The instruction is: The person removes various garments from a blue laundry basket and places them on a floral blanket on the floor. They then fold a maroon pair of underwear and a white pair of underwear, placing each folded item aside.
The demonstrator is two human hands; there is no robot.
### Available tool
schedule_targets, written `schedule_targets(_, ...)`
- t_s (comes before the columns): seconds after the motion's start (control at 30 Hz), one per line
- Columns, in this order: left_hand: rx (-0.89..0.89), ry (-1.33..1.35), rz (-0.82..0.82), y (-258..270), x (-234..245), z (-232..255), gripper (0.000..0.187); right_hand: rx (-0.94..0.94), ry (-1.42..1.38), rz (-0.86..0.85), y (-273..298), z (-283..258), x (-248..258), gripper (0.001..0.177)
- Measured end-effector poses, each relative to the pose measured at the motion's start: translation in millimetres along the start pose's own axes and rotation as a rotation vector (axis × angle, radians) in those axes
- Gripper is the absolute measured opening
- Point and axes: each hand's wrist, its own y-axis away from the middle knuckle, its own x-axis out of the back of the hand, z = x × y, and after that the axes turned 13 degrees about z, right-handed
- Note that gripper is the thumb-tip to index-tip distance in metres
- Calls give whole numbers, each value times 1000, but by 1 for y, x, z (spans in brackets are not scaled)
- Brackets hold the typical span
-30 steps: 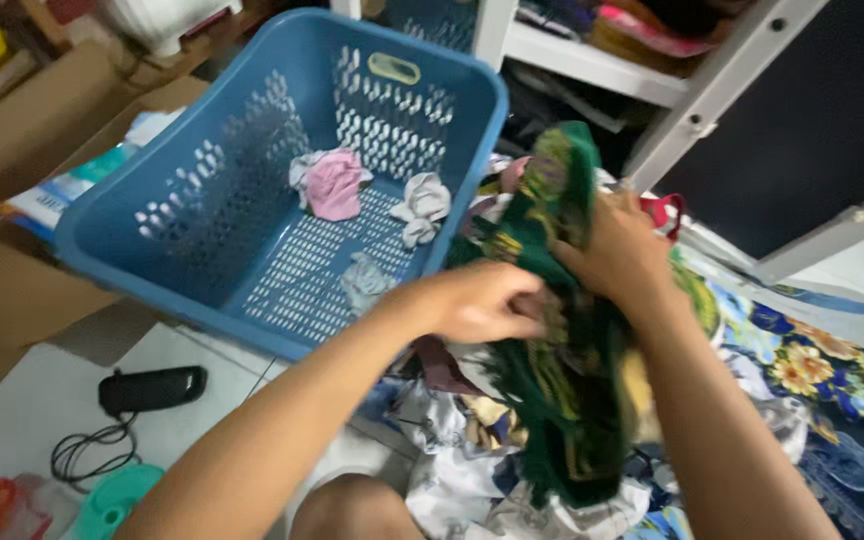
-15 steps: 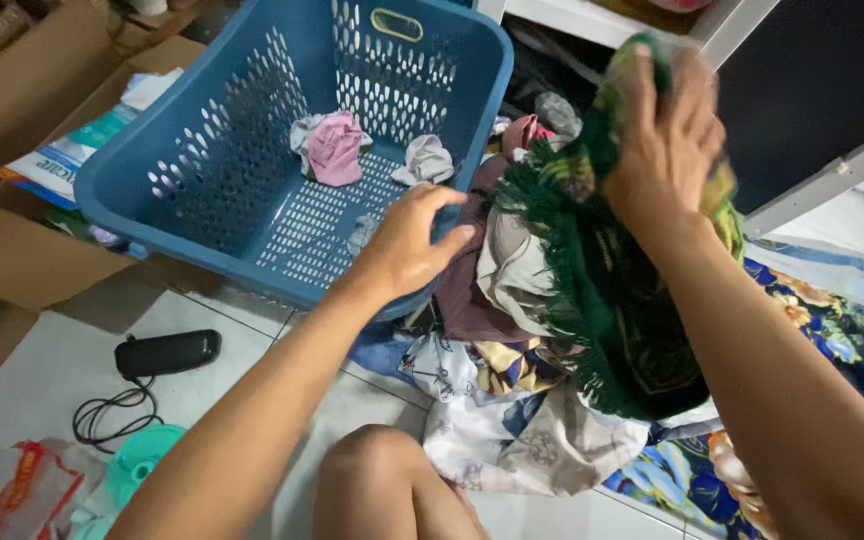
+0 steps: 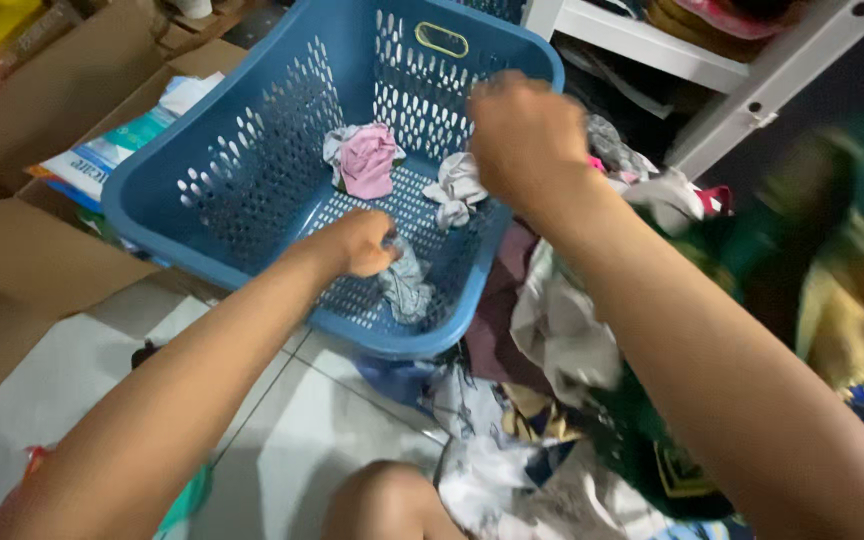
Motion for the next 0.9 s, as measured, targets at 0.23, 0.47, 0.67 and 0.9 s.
schedule_targets(0.23, 96, -458, -538, -85, -23, -35, 67, 115, -695, -51, -15, -11, -106, 31)
schedule_targets(0.47, 53, -661, -218, -170, -69, -133, 108, -199, -837, 9, -4, -13, -182, 27)
schedule_targets(0.67, 191, -546, -248, -201, -70, -190, 129, -407, -923, 185, -1, -8, -187, 19)
schedule_targets(0.9, 209, -816, -155, -183, -93, -182, 108, -482, -975, 212, -4, -3, -181, 21)
